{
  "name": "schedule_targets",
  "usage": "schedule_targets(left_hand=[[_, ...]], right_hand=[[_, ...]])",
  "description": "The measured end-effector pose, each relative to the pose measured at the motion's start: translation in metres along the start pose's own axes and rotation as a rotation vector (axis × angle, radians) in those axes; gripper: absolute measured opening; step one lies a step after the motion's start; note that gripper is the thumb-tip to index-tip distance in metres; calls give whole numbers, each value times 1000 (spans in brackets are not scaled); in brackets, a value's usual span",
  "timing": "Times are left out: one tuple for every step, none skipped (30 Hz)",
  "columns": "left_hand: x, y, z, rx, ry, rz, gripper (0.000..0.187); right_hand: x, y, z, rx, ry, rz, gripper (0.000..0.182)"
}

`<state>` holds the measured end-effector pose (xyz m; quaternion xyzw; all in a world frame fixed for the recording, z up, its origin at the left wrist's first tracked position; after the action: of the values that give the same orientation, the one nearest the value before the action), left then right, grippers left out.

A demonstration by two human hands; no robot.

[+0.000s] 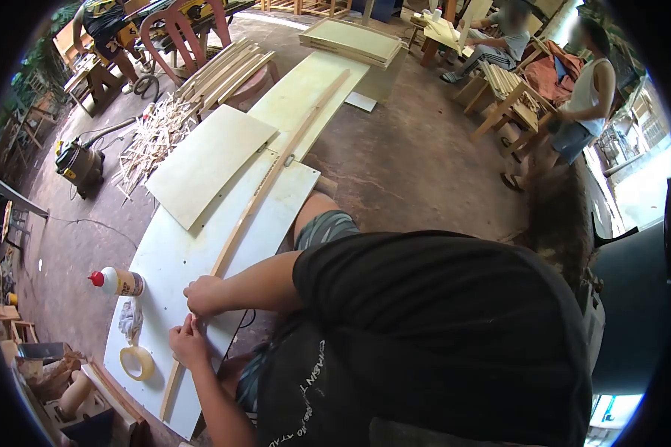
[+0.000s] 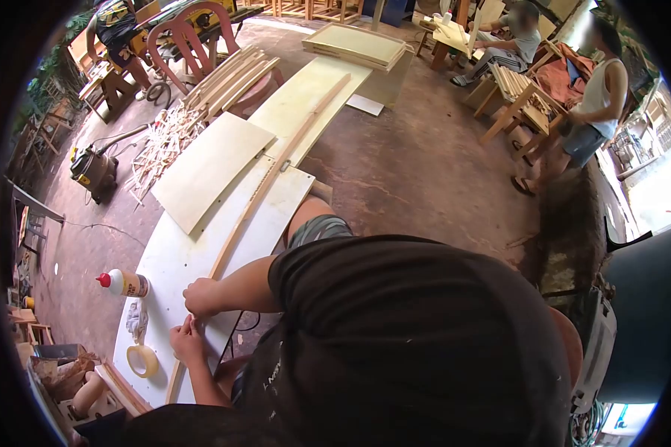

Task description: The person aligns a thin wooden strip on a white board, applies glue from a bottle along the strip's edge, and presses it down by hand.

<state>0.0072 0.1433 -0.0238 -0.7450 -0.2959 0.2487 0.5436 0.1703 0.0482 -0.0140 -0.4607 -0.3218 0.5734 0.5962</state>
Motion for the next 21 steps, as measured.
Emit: schedule_targets(left_hand=[[-3,-2,-3,44,49,-37,25],[-7,-4,-6,88,97,-70,25],[-8,-5,-9,130,149,-104,25],[-6,-6,-13,142,202,-130,25],[-6,-8,-15,157,257,-150,26],[-5,-10,-17,172,313,-174,26],[2,-2,-9,73,336,-183,26],[5,13,12,-22,360,-181,25],[7,23,24,-121,387,-182,25],[4,24,24,-186,340,-190,24],[-3,25,21,-250,295,-197,24],[-8,26,17,-317,250,-200,24],[-10,26,13,-338,259,-199,23],[-11,23,11,-356,272,-196,23],[-12,18,9,-373,287,-190,22],[-12,10,4,-279,345,-166,23],[-9,9,-6,-244,346,-189,23],[-15,6,-7,-197,336,-200,24],[-22,6,-4,-149,322,-209,24],[-20,10,1,-167,335,-179,27],[-19,16,4,-175,324,-191,29]], right_hand=[[-2,0,1,6,-20,-26,28],[-5,1,2,14,-39,-49,28],[-6,1,2,20,-54,-73,29],[-6,2,1,18,-45,-93,28],[-6,5,3,22,-32,-111,28],[-6,6,5,24,-20,-133,27],[-5,2,3,24,-19,-122,27],[-7,-1,6,34,-15,-111,26],[-9,-3,6,39,-7,-100,25],[-11,-5,3,37,-9,-85,25],[-14,-7,0,37,-10,-71,25],[-16,-7,-2,37,-7,-55,25],[-15,-5,-4,27,-10,-74,25],[-9,1,-2,20,-10,-97,25],[-7,7,-1,15,-8,-120,25],[-7,6,3,62,15,-136,26],[-8,4,-2,55,14,-165,27],[-9,8,2,65,9,-189,28],[-11,14,8,79,1,-208,28],[-16,18,10,70,-7,-250,29],[-17,20,9,53,-20,-247,29]])
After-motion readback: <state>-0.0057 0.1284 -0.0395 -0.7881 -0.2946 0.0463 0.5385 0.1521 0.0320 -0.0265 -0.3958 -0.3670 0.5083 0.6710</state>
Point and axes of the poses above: each hand's wrist, its own x-axis towards the middle knuckle, its own y-axis out of the palm, z = x × y, the point moved 2 cm from there along x, towards the middle knuckle, and after that the axes turned 2 degrees about z, right-handed, at the moved point
